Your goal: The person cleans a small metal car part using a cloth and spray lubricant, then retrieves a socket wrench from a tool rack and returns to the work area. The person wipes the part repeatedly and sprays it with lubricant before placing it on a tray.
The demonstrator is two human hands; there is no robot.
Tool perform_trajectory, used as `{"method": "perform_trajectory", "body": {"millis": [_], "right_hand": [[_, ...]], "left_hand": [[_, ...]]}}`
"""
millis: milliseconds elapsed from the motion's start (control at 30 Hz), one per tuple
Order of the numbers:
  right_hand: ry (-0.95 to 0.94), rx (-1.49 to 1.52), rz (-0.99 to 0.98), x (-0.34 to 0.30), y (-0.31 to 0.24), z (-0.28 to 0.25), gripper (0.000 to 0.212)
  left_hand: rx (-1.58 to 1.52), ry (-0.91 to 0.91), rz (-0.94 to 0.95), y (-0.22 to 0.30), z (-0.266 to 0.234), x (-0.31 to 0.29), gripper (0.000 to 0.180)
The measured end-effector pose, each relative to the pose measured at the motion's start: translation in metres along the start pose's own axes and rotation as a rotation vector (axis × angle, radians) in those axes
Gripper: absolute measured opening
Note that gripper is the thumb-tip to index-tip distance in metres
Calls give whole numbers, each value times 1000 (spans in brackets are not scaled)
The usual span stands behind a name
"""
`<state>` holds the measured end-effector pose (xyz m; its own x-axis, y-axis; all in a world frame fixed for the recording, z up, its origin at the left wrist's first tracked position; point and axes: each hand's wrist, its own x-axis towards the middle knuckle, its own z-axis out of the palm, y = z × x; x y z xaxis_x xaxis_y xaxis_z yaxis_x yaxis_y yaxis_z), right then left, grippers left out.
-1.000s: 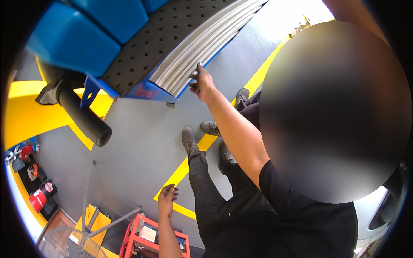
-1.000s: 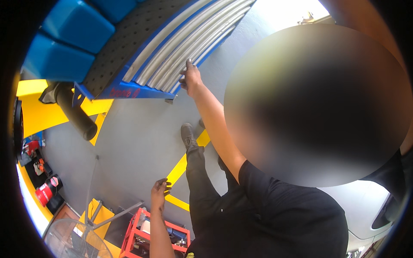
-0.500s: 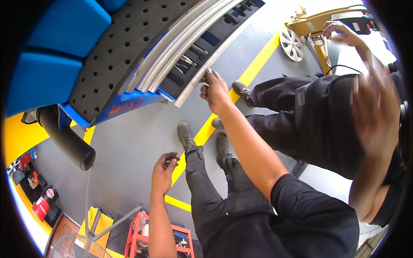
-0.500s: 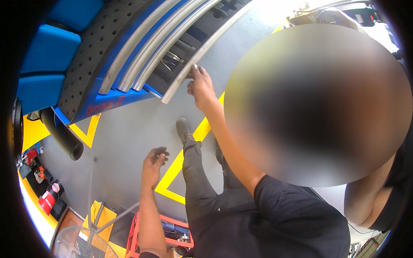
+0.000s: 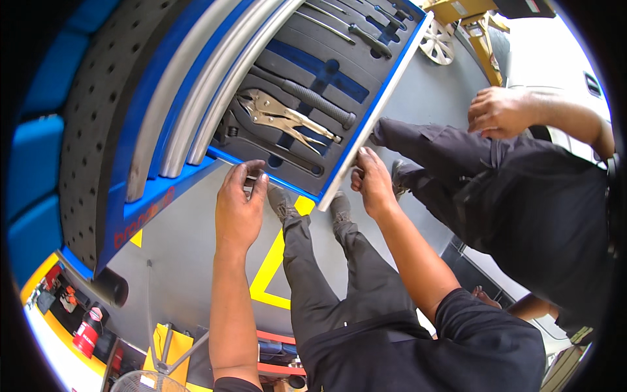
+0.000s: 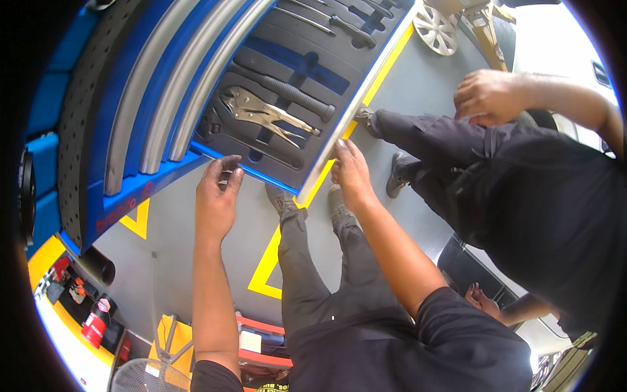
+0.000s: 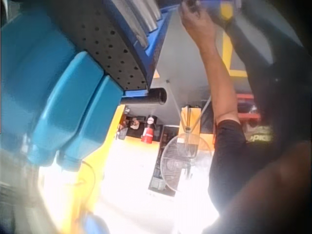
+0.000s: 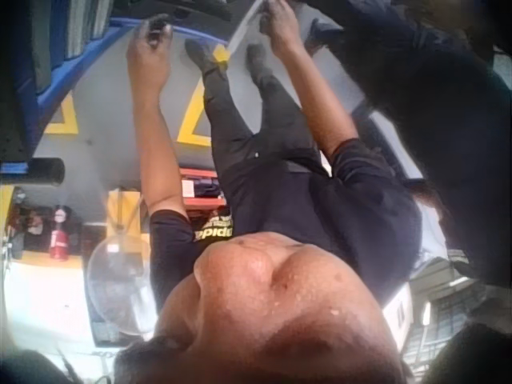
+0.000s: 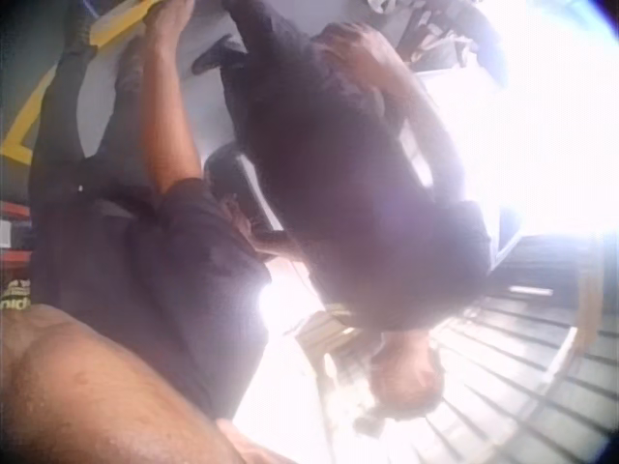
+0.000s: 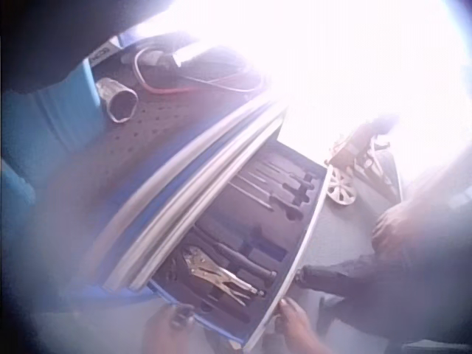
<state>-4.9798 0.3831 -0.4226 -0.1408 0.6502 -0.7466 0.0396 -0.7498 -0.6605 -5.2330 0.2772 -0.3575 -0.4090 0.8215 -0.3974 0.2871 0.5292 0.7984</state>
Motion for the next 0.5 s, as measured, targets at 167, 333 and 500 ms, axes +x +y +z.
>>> {"method": "perform_trajectory", "body": {"millis": [167,333,500], "right_hand": [[198,-38,-90,9,12,4,28],[222,-117,-95,15,9,14,29],[330,-135,-31,12,5,17,29]], "left_hand": [[154,45,62,-9,-23,54,25],[347,97,148,-28,-43,104,31],[614,204,215,-41,-55,137,45]]}}
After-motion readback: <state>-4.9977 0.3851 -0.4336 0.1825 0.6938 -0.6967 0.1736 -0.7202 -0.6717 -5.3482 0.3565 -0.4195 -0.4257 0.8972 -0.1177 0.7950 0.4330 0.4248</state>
